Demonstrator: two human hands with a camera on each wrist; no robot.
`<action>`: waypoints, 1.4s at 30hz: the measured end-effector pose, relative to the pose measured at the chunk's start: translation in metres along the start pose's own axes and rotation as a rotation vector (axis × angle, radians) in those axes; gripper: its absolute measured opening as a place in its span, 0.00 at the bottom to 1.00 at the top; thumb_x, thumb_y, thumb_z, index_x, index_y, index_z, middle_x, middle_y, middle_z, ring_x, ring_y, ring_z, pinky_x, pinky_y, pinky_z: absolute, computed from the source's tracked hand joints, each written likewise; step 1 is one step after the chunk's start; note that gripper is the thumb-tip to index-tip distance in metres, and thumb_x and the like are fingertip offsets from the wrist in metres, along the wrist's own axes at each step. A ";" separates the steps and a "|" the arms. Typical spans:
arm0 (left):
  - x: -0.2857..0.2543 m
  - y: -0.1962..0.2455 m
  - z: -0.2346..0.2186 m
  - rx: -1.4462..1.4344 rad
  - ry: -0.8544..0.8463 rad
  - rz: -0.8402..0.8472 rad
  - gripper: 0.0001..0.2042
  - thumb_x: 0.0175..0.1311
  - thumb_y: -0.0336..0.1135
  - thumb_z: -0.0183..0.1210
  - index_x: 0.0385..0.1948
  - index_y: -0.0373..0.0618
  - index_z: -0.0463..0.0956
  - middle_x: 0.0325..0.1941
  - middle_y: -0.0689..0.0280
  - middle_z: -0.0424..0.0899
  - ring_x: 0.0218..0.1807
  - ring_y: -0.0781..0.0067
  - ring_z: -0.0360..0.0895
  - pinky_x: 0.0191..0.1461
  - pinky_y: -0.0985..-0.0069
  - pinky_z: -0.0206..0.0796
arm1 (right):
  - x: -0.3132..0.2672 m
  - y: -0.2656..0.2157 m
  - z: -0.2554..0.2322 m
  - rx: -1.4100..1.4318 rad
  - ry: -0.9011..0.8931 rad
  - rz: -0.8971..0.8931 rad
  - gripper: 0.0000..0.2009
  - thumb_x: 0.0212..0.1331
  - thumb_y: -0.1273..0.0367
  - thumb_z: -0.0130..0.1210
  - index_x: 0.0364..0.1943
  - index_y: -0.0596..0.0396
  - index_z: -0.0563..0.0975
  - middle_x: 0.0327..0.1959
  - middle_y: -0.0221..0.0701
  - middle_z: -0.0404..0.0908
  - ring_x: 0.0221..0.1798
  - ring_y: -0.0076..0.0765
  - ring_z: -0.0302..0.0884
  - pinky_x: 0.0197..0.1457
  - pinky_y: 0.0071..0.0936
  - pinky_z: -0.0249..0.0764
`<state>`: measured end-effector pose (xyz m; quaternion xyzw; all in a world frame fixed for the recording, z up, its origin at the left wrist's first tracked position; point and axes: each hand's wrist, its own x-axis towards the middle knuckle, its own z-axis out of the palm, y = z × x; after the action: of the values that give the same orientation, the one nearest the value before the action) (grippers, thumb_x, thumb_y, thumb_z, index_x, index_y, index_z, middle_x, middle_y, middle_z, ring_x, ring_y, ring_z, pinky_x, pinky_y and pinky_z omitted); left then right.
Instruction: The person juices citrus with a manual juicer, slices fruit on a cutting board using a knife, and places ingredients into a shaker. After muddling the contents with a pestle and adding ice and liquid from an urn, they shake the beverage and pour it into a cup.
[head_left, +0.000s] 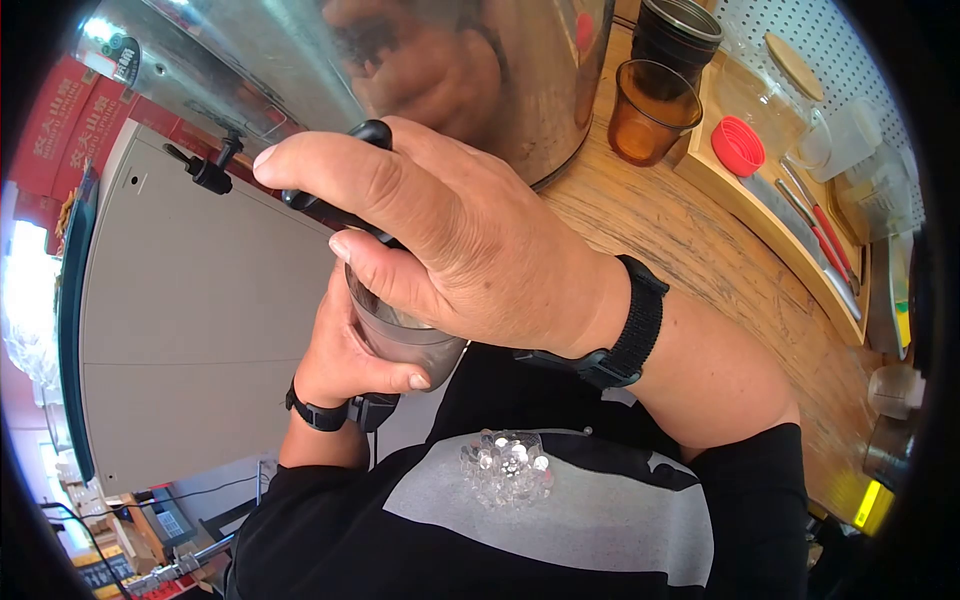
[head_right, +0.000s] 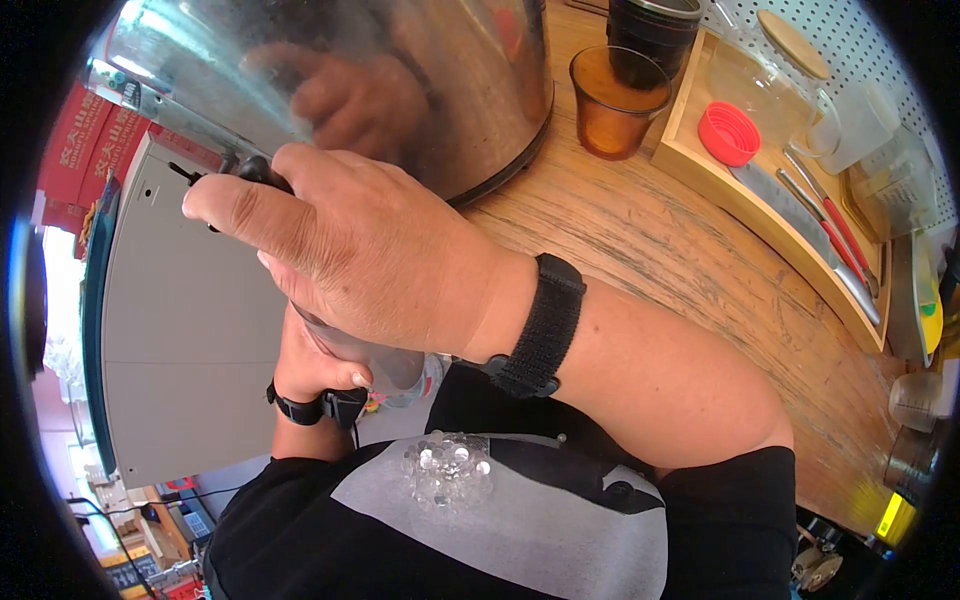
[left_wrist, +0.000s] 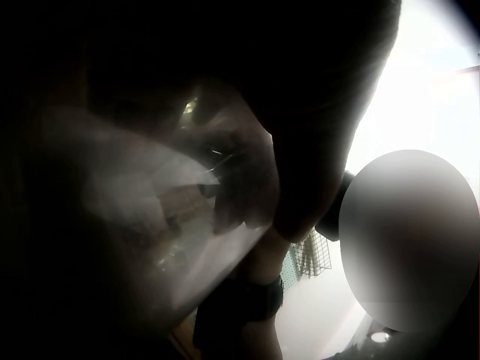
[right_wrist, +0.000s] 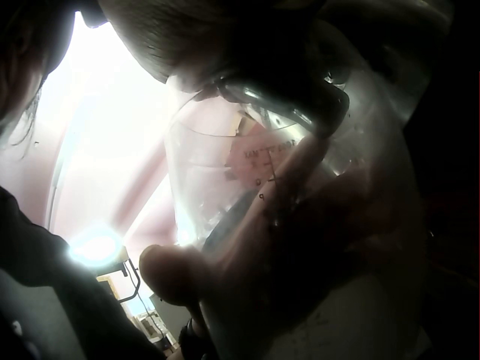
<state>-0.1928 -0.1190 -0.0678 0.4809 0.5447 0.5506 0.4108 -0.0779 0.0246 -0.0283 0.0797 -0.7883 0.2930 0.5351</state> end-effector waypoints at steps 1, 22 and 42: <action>0.000 -0.003 -0.002 0.013 -0.013 0.006 0.55 0.29 0.48 0.81 0.62 0.38 0.55 0.60 0.58 0.69 0.62 0.66 0.68 0.65 0.66 0.61 | 0.000 0.000 0.000 -0.004 0.001 0.002 0.26 0.53 0.75 0.56 0.58 0.43 0.67 0.28 0.36 0.69 0.29 0.44 0.74 0.32 0.38 0.74; -0.067 0.010 0.030 0.184 -0.099 -0.103 0.66 0.27 0.67 0.74 0.69 0.37 0.48 0.58 0.54 0.69 0.58 0.63 0.67 0.64 0.65 0.57 | -0.002 -0.043 -0.007 -0.087 -0.159 0.094 0.31 0.52 0.65 0.59 0.64 0.42 0.65 0.45 0.42 0.70 0.49 0.53 0.71 0.52 0.45 0.70; 0.049 0.118 0.242 -0.234 -0.258 0.536 0.68 0.26 0.66 0.76 0.72 0.44 0.44 0.64 0.52 0.66 0.65 0.55 0.66 0.68 0.59 0.59 | -0.151 -0.181 -0.452 -1.157 0.427 0.576 0.20 0.56 0.65 0.58 0.51 0.59 0.75 0.51 0.44 0.76 0.55 0.49 0.73 0.60 0.37 0.69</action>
<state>0.0428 -0.0296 0.0401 0.6227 0.2752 0.6324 0.3695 0.4246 0.0959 0.0207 -0.4920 -0.6850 -0.0359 0.5362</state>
